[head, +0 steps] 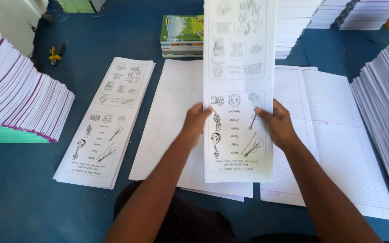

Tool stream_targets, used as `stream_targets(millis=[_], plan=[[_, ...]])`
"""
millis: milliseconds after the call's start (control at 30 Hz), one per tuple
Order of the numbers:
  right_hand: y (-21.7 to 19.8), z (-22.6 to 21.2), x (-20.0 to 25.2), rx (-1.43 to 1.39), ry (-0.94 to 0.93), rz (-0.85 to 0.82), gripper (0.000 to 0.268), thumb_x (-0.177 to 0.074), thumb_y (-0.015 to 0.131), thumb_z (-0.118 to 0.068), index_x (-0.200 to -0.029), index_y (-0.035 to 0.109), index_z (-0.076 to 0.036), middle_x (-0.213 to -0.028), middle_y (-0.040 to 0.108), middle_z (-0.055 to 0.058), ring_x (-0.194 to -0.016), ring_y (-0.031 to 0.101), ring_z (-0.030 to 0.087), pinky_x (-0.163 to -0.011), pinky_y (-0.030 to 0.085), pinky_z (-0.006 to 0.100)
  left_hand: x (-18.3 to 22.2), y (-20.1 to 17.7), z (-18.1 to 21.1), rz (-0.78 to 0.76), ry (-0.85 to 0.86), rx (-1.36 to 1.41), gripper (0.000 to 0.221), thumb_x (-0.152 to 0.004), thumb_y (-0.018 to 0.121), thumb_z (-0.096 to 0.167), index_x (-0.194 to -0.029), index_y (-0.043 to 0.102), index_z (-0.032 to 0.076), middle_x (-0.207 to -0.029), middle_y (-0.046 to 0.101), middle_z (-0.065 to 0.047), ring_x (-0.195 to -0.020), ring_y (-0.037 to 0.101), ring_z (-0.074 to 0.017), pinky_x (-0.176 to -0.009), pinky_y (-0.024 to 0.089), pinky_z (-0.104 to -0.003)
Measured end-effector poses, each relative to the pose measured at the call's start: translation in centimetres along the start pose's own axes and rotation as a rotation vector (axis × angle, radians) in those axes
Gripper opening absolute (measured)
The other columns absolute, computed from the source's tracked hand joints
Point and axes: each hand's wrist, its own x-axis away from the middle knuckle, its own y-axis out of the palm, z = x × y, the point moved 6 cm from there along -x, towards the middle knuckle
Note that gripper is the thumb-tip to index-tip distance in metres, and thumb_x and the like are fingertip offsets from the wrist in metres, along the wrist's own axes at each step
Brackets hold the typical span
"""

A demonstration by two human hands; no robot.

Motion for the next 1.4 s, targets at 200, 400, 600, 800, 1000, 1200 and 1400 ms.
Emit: stream_targets(millis=[200, 400, 600, 800, 1000, 1200, 1400], plan=[[1.4, -4.6, 0.0, -0.003, -0.168, -0.030, 0.027, -0.098, 0.064, -0.008, -0.124, 0.062, -0.001, -0.107, 0.073, 0.012, -0.091, 0.071, 0.017, -0.077, 0.062, 0.032, -2.3, 1.4, 10.8, -0.073, 0.201, 0.067, 0.024, -0.092, 0.065, 0.007, -0.113, 0.066, -0.005, -0.102, 0.075, -0.014, -0.086, 0.073, -0.0180, -0.078, 0.061, -0.033], [2.1, -8.3, -0.7, 0.116, -0.210, -0.040, 0.028, -0.093, 0.066, -0.003, -0.121, 0.064, 0.000, -0.109, 0.074, 0.012, -0.094, 0.071, 0.018, -0.083, 0.061, 0.033, 1.5, 2.5, 14.7, -0.035, 0.399, 0.001, 0.026, -0.094, 0.062, 0.007, -0.116, 0.067, -0.006, -0.103, 0.075, -0.013, -0.086, 0.070, -0.0150, -0.078, 0.058, -0.030], [2.4, -12.9, -0.7, 0.021, -0.313, -0.019, 0.034, -0.099, 0.062, -0.003, -0.131, 0.055, 0.001, -0.122, 0.071, 0.014, -0.106, 0.070, 0.018, -0.093, 0.058, 0.032, 5.2, 3.0, 14.7, 0.019, 0.559, -0.082, 0.025, -0.100, 0.061, 0.011, -0.117, 0.067, -0.006, -0.102, 0.074, -0.011, -0.087, 0.065, -0.0107, -0.079, 0.055, -0.027], [3.1, -14.7, 0.6, 0.099, -0.462, -0.006, 0.031, -0.103, 0.060, -0.003, -0.132, 0.051, 0.002, -0.125, 0.069, 0.017, -0.111, 0.069, 0.018, -0.098, 0.057, 0.033, 6.5, 3.0, 15.1, 0.009, 0.609, 0.006, 0.027, -0.100, 0.061, 0.014, -0.120, 0.065, -0.004, -0.104, 0.074, -0.011, -0.090, 0.068, -0.0100, -0.080, 0.056, -0.026], [3.6, -14.3, 0.9, 0.110, -0.458, -0.002, 0.030, -0.101, 0.061, -0.002, -0.129, 0.052, 0.000, -0.122, 0.070, 0.018, -0.110, 0.071, 0.021, -0.097, 0.059, 0.035, 6.5, 2.4, 14.2, -0.002, 0.549, -0.028, 0.030, -0.097, 0.061, 0.016, -0.120, 0.065, -0.003, -0.102, 0.074, -0.010, -0.087, 0.068, -0.0111, -0.078, 0.057, -0.027], [3.5, -12.9, 0.8, 0.100, -0.379, -0.010, 0.036, -0.095, 0.063, 0.000, -0.128, 0.051, 0.001, -0.122, 0.069, 0.019, -0.111, 0.071, 0.022, -0.098, 0.059, 0.037, 6.3, 2.1, 11.6, -0.033, 0.550, -0.082, 0.033, -0.099, 0.065, 0.024, -0.119, 0.063, -0.002, -0.104, 0.072, -0.009, -0.093, 0.068, -0.0107, -0.081, 0.057, -0.027], [3.0, -11.5, 0.0, 0.098, -0.336, -0.010, 0.037, -0.095, 0.063, 0.000, -0.129, 0.048, 0.001, -0.125, 0.067, 0.018, -0.115, 0.068, 0.022, -0.100, 0.058, 0.036, 5.4, 2.1, 10.6, -0.043, 0.482, -0.056, 0.035, -0.099, 0.065, 0.027, -0.119, 0.062, -0.002, -0.103, 0.072, -0.010, -0.090, 0.069, -0.0111, -0.078, 0.058, -0.027]])
